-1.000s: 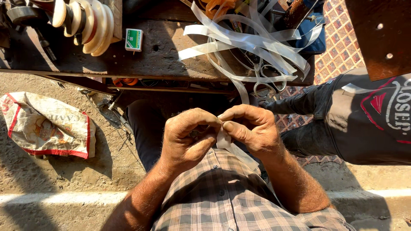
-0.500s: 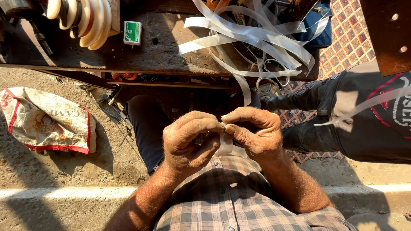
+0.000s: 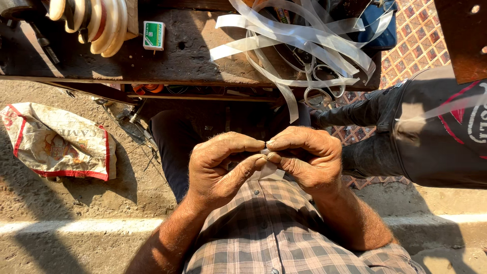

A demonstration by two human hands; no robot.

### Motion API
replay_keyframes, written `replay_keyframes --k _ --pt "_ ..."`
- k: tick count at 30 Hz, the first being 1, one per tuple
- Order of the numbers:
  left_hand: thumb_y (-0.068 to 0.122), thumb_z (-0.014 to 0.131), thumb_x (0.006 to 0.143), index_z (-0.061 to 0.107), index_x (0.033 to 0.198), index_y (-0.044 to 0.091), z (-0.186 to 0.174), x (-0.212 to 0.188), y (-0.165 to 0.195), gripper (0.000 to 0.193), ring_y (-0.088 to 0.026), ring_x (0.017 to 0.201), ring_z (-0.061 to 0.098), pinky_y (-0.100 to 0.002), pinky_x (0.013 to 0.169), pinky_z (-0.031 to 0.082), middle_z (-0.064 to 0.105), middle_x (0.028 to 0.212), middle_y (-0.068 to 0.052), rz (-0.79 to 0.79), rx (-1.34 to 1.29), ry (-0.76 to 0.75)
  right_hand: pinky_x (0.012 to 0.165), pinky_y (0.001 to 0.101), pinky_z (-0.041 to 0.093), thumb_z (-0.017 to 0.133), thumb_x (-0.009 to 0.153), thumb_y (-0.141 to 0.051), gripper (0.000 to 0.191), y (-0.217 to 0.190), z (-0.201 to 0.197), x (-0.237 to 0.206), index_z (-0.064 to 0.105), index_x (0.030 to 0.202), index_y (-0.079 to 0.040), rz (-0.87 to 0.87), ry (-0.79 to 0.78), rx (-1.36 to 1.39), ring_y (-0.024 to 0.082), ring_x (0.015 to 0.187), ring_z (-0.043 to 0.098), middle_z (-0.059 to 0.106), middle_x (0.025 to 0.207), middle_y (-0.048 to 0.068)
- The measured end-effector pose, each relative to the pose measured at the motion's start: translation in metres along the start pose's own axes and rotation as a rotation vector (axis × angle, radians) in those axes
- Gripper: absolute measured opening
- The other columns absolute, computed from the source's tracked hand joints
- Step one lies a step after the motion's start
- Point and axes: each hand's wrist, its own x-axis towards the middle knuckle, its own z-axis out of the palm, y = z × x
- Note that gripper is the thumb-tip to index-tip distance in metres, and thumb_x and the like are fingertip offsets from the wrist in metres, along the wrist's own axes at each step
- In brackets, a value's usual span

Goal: The person sits on a step and joins the ends of white plastic strapping strips by hand, folding and pressing the ends together to form loops. They handle the strips one at a time, pulling them taut and placing finished loops on the workbench beside them.

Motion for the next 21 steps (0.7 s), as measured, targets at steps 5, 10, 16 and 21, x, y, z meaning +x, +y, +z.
replay_keyframes --k 5,10,16,21 --pt "0.005 0.076 0.095 0.074 0.109 0.000 0.001 0.001 0.006 0.014 -0.010 0.083 0.074 -0.022 0.069 0.061 0.076 0.100 -0.010 -0.068 0.005 0.005 0.085 0.0278 0.064 0.076 0.092 0.006 0.021 -0.004 0.001 0.003 0.072 0.113 0.007 0.025 -0.021 0.040 0.018 0.096 0.075 0.073 0.105 0.018" --pt "0.004 0.075 0.097 0.073 0.110 0.002 0.000 0.002 0.006 0.013 -0.012 0.089 0.073 -0.024 0.075 0.060 0.076 0.102 -0.009 0.065 0.072 -0.002 0.086 0.0275 0.063 0.077 0.092 0.006 0.022 -0.003 -0.001 0.000 0.072 0.113 0.007 0.026 -0.041 0.033 0.018 0.097 0.074 0.073 0.106 0.018" --pt "0.002 0.075 0.094 0.072 0.104 0.002 0.003 0.005 0.011 0.010 -0.013 0.082 0.072 -0.024 0.068 0.058 0.074 0.095 -0.008 0.113 0.202 0.021 0.080 0.0247 0.059 0.075 0.092 0.009 0.018 -0.004 -0.001 0.004 0.072 0.109 0.006 0.034 -0.042 0.016 0.015 0.091 0.070 0.072 0.102 0.014" --pt "0.004 0.074 0.094 0.067 0.102 0.003 0.004 0.016 0.020 0.010 -0.015 0.078 0.070 -0.027 0.066 0.057 0.070 0.091 -0.007 0.133 0.299 0.038 0.063 0.0216 0.053 0.073 0.089 0.006 0.012 -0.014 0.009 0.018 0.075 0.100 0.006 0.105 0.024 -0.078 0.010 0.073 0.067 0.074 0.084 0.010"
